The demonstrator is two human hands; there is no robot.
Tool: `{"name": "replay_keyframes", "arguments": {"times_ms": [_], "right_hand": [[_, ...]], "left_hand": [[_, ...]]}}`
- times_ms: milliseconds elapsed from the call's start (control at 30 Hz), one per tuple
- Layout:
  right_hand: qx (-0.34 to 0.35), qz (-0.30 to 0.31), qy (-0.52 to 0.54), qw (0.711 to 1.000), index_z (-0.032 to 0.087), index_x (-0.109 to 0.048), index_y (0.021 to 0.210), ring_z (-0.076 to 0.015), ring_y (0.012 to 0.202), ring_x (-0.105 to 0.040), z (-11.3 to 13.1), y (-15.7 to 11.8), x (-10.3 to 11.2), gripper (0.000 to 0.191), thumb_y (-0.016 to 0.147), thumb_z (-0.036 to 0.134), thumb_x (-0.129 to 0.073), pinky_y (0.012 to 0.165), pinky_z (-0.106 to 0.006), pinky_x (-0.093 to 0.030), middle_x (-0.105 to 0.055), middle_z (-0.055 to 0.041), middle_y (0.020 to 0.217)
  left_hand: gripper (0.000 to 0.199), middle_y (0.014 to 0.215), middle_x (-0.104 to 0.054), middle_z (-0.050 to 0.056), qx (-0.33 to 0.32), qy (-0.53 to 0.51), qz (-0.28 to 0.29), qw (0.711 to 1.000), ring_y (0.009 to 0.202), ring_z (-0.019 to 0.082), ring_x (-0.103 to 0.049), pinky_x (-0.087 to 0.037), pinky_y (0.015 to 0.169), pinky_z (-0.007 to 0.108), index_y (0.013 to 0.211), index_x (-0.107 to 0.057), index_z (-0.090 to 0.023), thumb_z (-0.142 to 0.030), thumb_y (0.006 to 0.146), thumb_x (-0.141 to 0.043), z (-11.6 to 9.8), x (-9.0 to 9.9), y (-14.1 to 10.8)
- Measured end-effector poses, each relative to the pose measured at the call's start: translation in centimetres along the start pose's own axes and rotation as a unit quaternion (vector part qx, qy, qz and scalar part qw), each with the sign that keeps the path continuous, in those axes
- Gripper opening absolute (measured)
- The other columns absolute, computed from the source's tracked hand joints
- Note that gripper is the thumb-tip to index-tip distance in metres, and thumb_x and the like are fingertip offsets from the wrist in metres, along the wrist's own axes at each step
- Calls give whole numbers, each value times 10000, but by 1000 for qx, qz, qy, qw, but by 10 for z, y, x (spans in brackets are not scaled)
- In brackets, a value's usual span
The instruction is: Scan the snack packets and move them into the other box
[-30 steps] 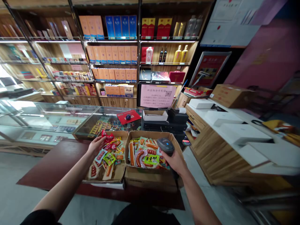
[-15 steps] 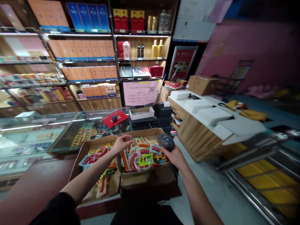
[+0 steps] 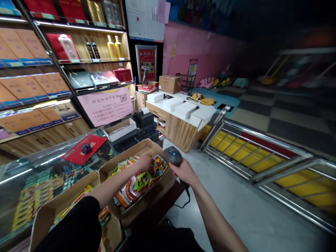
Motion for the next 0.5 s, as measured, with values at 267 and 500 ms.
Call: {"name": "replay_keyframes", "arguments": {"times_ms": [267, 500], "right_hand": [[-1, -11, -12, 1000, 217, -560, 794, -146, 430, -580, -1, -13, 9, 161, 800, 358, -638, 482, -251, -458, -583, 54, 483], [8, 33, -7, 999, 216, -582, 830, -168, 443, -608, 3, -12, -1, 203, 808, 407, -646, 475, -263, -471, -598, 40, 496]], "left_hand": [[311, 965, -739, 124, 27, 20, 32, 999, 949, 291, -672, -481, 874, 342, 983, -766, -176, -206, 674, -766, -1, -8, 4], [244, 719, -698, -2, 187, -333, -40, 923, 681, 150, -638, -474, 616, 222, 875, -743, -169, -367, 737, -773, 49, 24, -36]]}}
Point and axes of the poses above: each hand's wrist, its own y-axis towards the middle knuckle, its own x-axis out of the back of the hand, z = x × y, the point moved 4 cm from there along y, towards the middle knuckle
